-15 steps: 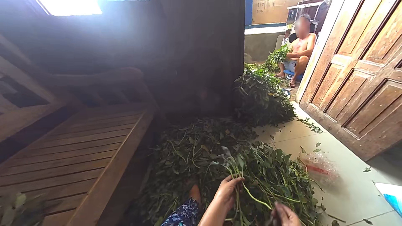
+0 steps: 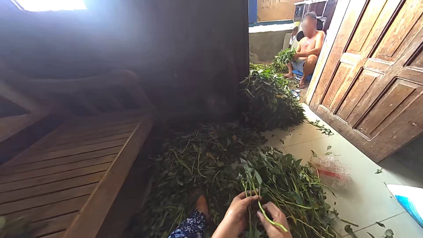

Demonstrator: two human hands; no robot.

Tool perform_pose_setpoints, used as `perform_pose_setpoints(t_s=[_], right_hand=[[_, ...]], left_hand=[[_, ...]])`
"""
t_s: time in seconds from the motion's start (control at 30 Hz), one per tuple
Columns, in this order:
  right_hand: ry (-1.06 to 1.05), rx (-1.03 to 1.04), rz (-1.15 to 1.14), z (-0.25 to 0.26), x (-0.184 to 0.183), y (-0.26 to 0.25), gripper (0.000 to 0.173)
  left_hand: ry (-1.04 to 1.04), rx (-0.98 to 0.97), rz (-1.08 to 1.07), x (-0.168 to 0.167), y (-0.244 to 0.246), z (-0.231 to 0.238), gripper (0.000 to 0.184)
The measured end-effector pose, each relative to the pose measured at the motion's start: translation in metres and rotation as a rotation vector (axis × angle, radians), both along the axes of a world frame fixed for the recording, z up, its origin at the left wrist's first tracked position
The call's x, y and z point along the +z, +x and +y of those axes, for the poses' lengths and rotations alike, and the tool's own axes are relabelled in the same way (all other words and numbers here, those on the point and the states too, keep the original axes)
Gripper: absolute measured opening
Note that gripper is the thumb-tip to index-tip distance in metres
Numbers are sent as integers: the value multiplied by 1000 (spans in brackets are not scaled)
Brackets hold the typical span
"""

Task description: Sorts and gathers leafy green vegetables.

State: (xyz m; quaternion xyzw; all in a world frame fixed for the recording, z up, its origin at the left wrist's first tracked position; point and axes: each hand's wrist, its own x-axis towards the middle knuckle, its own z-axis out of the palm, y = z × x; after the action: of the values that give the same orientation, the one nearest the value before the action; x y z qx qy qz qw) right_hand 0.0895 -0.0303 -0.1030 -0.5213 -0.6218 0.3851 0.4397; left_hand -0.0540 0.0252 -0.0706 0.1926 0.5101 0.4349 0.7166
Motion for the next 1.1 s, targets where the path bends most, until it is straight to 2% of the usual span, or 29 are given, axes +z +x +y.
perform_pose_setpoints(t_s=[0.07,0.1,0.17,0.2,0.27,0.37,0.5,0.6,0.67,0.73,0.83,0.9,1.0,1.07,1.1], right_hand=[[-121,128,8,-14,2,-6,19],[-186,252,-64,-20,2,-4,21],[-409,524,-333,-18,1,7,37],[-504,570,-438,-12,-2,16,42],[-493,367,-504,3,-10,43,34],[-480,25,-629,37,-15,68,33],[-615,-56,-918,67,-28,59,45],[-574,-29,-993,71,-38,58,38],[-510,-32,-955,74,-33,65,34],[-479,-25,-804,79,-13,84,32],[-418,-19,-426,83,27,119,28],[-501,38,-143,76,42,138,19],[-583,43,92,59,41,147,18],[-532,-17,171,49,36,142,20],[-559,-55,180,44,29,139,27]], left_hand=[[11,148,66,-4,-9,8,16],[11,235,87,-5,-16,13,17],[-22,367,61,-3,-26,21,23],[-61,394,25,-1,-27,21,26],[-129,389,-3,0,-23,19,22],[-135,368,-64,7,-21,19,17],[-67,474,-174,30,-29,28,11],[-66,523,-232,35,-27,30,13],[-60,521,-271,37,-25,32,13],[-41,534,-312,38,-24,34,11],[-4,533,-343,39,-21,36,8],[9,467,-365,37,-13,34,13],[5,343,-406,34,-1,32,21],[18,335,-405,36,4,35,16],[18,347,-400,35,5,35,13]])
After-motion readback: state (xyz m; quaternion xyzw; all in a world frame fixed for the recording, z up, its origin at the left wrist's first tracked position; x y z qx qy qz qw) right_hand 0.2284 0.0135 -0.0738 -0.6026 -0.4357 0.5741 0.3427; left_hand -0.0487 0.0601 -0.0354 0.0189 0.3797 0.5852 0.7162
